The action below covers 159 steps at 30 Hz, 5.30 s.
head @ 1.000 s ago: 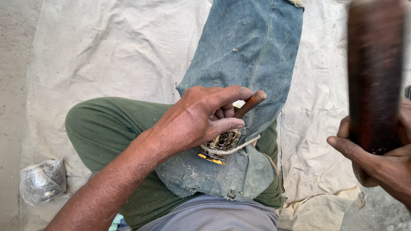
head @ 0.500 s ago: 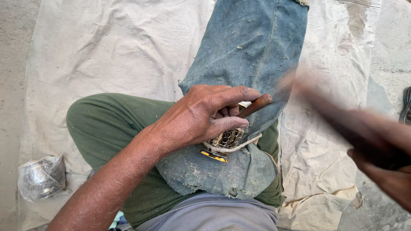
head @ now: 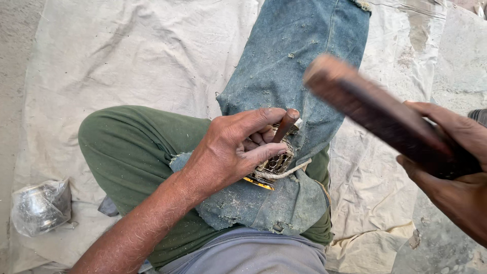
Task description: The person sits on the ground with a brass vessel resting on a padded lap board and hammers a punch against the vessel's surface to shape its decorative pattern. They reposition the punch and rotate the vessel between hammer strikes using a wooden mallet.
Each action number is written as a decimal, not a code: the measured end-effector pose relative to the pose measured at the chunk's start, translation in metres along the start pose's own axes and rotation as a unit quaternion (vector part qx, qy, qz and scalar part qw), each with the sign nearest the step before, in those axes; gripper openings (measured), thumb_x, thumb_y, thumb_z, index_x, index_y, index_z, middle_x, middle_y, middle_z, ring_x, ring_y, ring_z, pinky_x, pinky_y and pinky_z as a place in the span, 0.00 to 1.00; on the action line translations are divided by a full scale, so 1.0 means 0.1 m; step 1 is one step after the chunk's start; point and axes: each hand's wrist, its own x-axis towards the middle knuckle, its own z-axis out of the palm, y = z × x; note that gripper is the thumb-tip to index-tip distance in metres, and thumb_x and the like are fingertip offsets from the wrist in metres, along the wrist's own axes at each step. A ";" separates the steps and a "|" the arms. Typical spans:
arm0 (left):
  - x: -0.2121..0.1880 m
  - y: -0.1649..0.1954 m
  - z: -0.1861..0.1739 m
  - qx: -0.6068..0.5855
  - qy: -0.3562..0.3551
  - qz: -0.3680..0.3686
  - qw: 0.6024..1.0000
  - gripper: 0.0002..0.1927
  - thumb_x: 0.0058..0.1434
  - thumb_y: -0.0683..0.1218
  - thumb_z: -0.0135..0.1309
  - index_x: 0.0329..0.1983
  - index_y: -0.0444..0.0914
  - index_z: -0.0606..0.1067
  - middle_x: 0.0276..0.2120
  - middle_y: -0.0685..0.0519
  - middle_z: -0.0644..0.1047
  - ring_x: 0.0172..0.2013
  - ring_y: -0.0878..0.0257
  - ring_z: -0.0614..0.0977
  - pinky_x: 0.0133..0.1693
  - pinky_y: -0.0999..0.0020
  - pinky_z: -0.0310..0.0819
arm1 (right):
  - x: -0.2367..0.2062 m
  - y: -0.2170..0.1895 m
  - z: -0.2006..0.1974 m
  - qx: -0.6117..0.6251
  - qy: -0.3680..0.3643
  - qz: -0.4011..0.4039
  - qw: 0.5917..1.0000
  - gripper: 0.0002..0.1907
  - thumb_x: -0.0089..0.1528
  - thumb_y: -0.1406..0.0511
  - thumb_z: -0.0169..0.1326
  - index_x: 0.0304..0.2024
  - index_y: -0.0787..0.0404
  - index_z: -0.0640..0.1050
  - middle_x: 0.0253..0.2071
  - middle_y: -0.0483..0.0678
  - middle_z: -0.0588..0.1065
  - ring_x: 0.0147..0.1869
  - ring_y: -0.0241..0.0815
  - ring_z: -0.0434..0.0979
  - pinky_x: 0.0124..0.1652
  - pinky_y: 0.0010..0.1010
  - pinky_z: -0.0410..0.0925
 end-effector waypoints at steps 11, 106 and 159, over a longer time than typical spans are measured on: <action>0.01 -0.08 0.00 0.016 -0.029 0.025 0.999 0.27 0.61 0.48 0.66 0.64 0.49 0.75 0.36 0.57 0.81 0.33 0.70 0.83 0.38 0.74 0.85 | 0.07 0.27 0.07 -0.001 -0.014 0.063 0.998 0.22 0.60 0.67 0.66 0.55 0.61 0.74 0.32 0.51 0.72 0.31 0.41 0.76 0.35 0.34 0.75; 0.10 0.26 0.09 0.138 -0.139 0.139 0.971 0.25 0.60 0.47 0.64 0.61 0.46 0.74 0.34 0.54 0.76 0.35 0.58 0.81 0.37 0.59 0.78 | -0.79 0.01 0.49 0.048 -0.035 0.215 0.975 0.16 0.56 0.61 0.72 0.36 0.60 0.79 0.19 0.50 0.74 0.22 0.43 0.74 0.24 0.37 0.72; 0.12 0.29 0.19 0.180 -0.107 0.080 0.975 0.24 0.61 0.46 0.64 0.60 0.45 0.74 0.34 0.54 0.75 0.35 0.57 0.81 0.35 0.59 0.77 | -0.45 0.17 0.35 -0.085 -0.161 0.184 0.966 0.17 0.55 0.56 0.71 0.39 0.53 0.78 0.23 0.44 0.73 0.23 0.35 0.78 0.34 0.28 0.75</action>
